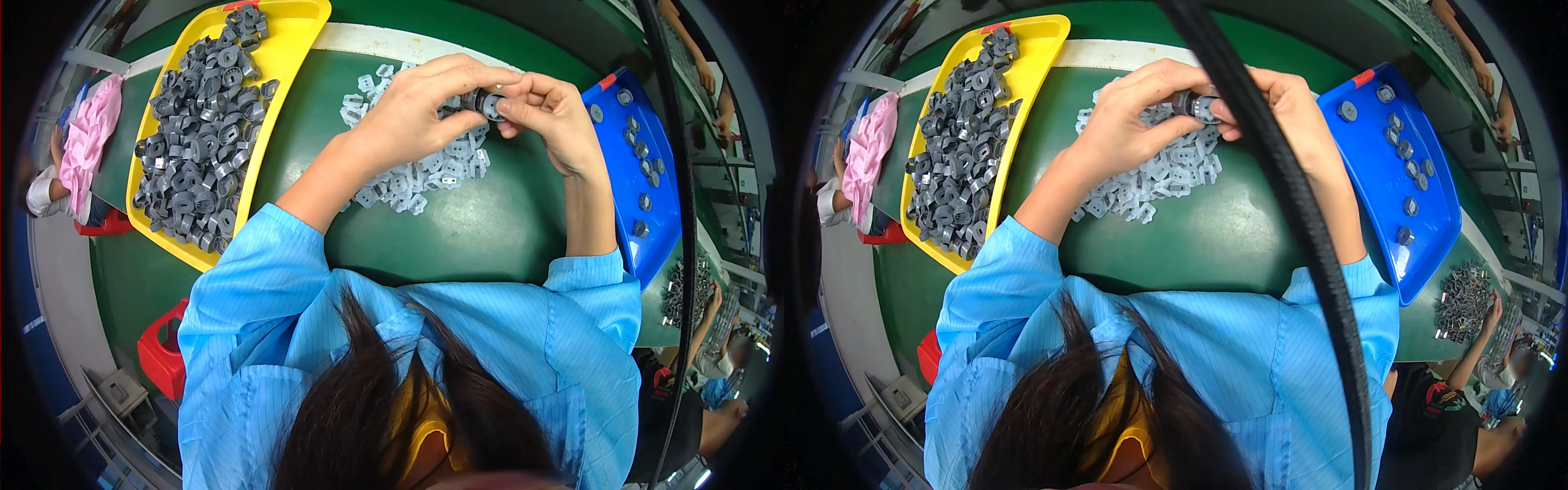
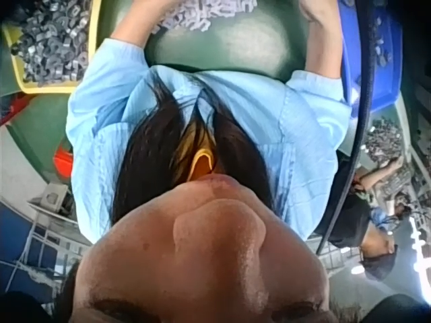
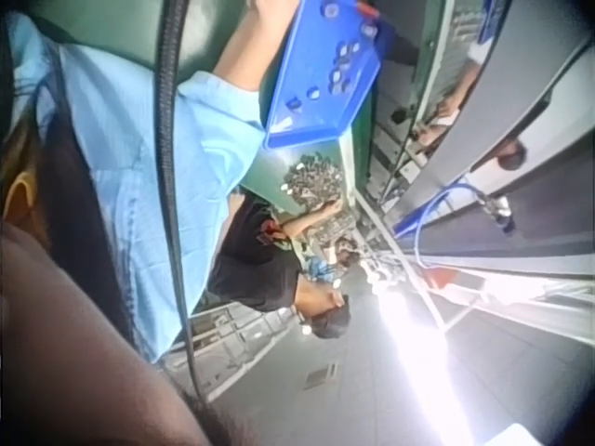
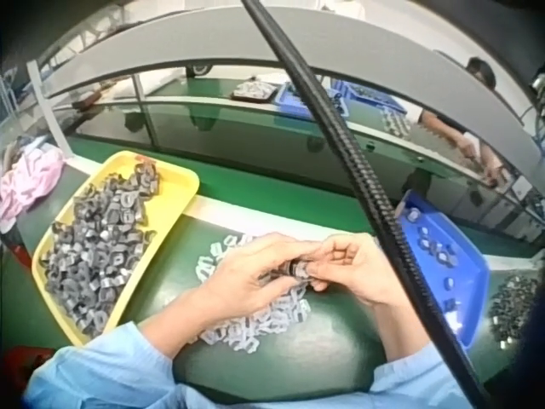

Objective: The person assembles small plastic parts by snapping plastic housings and small plastic clips together by hand.

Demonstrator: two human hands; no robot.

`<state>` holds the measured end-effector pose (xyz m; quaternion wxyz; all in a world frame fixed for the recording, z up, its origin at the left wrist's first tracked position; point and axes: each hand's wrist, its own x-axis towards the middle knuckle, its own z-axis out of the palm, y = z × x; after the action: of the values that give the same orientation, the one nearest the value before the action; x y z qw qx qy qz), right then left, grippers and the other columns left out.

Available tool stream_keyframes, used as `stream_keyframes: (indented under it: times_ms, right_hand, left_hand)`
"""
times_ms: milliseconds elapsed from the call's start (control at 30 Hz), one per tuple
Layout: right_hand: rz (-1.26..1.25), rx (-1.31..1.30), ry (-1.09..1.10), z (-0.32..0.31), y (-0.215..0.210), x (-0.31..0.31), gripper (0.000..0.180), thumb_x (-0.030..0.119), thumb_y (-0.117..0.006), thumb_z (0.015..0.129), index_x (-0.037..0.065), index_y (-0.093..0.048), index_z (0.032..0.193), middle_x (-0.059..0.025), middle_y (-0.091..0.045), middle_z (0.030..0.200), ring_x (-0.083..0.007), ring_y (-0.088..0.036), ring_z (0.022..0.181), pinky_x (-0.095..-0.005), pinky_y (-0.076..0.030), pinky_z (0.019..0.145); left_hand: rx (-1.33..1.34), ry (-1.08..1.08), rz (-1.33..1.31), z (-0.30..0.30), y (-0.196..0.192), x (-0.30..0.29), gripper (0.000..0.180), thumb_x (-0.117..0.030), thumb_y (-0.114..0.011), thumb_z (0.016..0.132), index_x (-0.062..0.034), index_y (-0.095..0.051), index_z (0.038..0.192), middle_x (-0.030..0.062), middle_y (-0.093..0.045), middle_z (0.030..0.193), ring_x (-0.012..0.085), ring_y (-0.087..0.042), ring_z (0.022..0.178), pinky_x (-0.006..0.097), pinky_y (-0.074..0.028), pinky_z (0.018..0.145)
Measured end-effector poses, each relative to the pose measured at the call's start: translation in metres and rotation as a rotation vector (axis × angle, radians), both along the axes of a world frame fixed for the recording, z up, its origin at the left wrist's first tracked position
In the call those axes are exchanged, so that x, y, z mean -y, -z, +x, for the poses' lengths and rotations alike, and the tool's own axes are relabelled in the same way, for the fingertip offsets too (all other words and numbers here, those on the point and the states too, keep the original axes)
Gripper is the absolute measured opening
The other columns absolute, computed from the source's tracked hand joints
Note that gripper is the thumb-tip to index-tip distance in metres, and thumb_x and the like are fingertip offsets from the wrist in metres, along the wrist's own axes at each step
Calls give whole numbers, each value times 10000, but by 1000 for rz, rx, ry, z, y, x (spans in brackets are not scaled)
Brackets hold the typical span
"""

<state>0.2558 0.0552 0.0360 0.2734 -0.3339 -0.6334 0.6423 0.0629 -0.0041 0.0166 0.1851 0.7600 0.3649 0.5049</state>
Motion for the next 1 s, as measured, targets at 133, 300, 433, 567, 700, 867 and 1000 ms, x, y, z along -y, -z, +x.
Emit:
stream_keyframes:
  times_ms: [133,300,433,567,700,867,1000]
  right_hand:
    - [-34,5,113,-8,-5,12,131,36,-681,817,-2,-627,930,-68,-670,803,-122,-645,684,-235,-531,626]
    - [-54,44,49,-5,-8,10,193,6,-682,782,-25,-627,966,-75,-661,886,-111,-635,757,-242,-541,678]
    - [54,61,58,-9,-11,14,160,-8,-654,791,-22,-605,943,-54,-632,852,-97,-605,741,-230,-513,677]
    - [158,17,154,-15,10,10,124,0,-607,816,-1,-559,931,-45,-610,876,-81,-553,766,-221,-452,705]
    - [164,-40,262,0,10,-3,181,24,-681,760,-4,-603,921,-52,-635,833,-82,-594,743,-206,-470,658]
    - [214,-91,383,48,6,-29,175,43,-700,760,32,-622,917,-17,-639,817,-83,-590,736,-200,-436,641]
    - [224,50,510,95,16,-42,124,39,-657,799,47,-592,905,6,-594,757,-65,-516,658,-188,-404,630]
  left_hand:
    - [20,-13,-58,-2,0,2,497,33,-658,706,-131,-612,1173,77,-649,1008,267,-623,931,356,-522,788]
    - [-12,7,-29,-2,-1,1,505,34,-655,710,-126,-605,1187,81,-647,1035,270,-625,933,357,-521,801]
    - [8,-3,-74,4,1,3,508,18,-672,723,-121,-594,1206,88,-648,1064,267,-633,947,347,-534,801]
    - [169,-78,-168,9,5,1,558,-14,-705,746,-113,-527,1266,89,-640,1082,233,-642,962,355,-563,812]
    - [373,-123,-320,-4,14,-9,462,-60,-724,764,-42,-549,1191,90,-636,1073,192,-631,986,338,-558,825]
    - [634,-150,-457,-32,26,-24,386,-75,-709,805,22,-553,1146,100,-625,1060,162,-637,931,255,-510,817]
    - [632,-225,-558,-40,21,-26,382,-78,-650,859,57,-521,1192,111,-617,1094,153,-611,975,269,-507,852]
